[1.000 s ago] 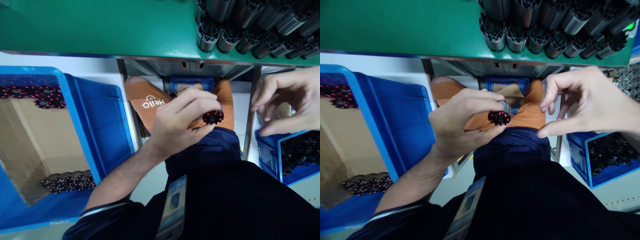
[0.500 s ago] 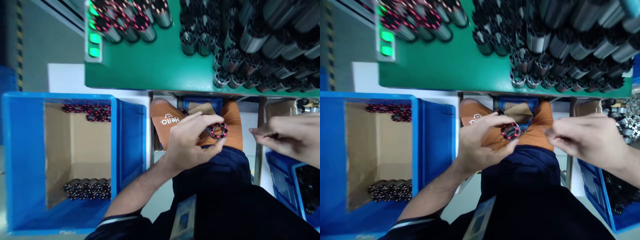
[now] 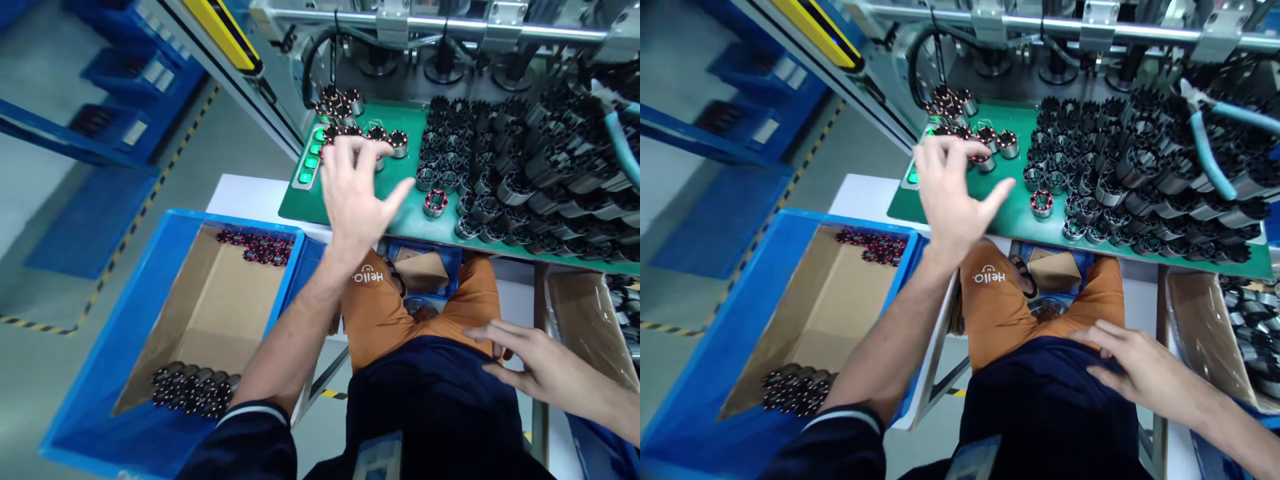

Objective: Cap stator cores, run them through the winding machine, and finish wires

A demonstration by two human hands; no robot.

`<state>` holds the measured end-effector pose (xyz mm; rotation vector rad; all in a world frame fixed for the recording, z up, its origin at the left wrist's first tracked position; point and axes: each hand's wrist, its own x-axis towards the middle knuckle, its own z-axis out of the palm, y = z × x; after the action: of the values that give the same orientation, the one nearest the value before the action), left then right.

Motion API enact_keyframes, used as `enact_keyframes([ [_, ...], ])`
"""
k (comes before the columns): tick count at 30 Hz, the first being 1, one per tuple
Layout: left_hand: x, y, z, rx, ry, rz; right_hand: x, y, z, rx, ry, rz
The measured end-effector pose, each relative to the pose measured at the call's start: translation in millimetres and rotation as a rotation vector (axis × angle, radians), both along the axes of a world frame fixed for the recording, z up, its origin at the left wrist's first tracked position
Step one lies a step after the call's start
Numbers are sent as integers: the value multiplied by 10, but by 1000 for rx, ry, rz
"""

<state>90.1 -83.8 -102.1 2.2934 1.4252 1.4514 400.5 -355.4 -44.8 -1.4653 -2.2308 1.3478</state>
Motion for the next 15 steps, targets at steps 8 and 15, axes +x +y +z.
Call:
enact_keyframes([
  [8, -307, 496, -74, 56, 40, 14, -155, -94, -61, -51, 106, -23],
  [15, 222, -1290, 749, -216, -299, -493, -379, 218, 244, 27, 555, -713],
])
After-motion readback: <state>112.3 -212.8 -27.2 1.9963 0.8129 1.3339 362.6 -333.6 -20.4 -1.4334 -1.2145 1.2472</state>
